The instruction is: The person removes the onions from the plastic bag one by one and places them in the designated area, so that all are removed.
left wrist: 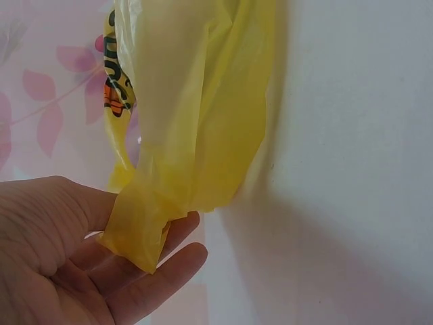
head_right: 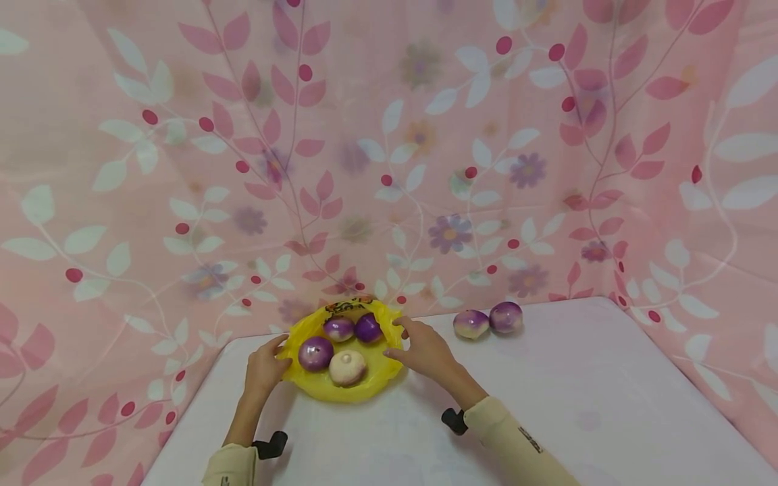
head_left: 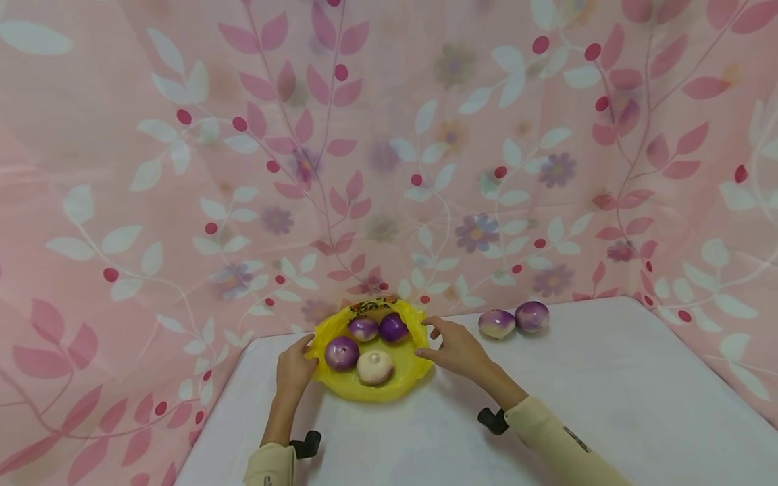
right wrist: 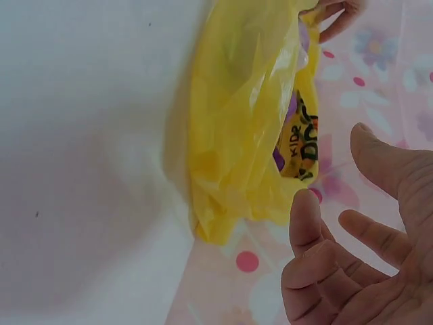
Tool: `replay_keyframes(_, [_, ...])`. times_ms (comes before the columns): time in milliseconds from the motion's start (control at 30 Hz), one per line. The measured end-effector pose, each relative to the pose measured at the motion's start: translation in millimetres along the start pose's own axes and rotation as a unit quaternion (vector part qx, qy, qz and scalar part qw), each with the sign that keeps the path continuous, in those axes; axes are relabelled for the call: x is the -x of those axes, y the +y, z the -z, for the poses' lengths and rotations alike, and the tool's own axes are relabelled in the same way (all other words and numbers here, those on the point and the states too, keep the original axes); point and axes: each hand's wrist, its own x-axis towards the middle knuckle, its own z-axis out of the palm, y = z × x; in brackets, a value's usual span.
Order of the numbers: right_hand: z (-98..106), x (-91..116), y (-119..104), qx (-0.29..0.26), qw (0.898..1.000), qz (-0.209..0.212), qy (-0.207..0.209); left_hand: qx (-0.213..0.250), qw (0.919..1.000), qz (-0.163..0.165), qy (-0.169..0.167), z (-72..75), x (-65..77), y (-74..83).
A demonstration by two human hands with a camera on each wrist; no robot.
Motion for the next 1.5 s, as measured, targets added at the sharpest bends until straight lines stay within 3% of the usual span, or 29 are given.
replay_keyframes(433, [-26.7,-4.0,-14.5,-0.039,0.998,0.018,-0.034,-0.001,1.0000,0.006,-0.004,1.1,1.1,-1.0])
replay_keyframes(767, [-47.3,-10.2,-30.6,-0.051,0.998,0.027,-0.036,0.000,1.0000,0.007,-0.005,2.7,-1.4,-1.8])
replay_keyframes(1267, [-67.3,-14.0,-49.4,-0.039,0.998,-0.033,-0.022,0.001,1.0000,0.000,-0.003,1.1,-1.6,-3.5])
replay_keyframes(1500, [-76.6,-15.5,-47.7,-0.006,0.998,-0.057,-0.015,0.009,1.0000,-0.004,-0.002,1.2,-1.5,-1.2])
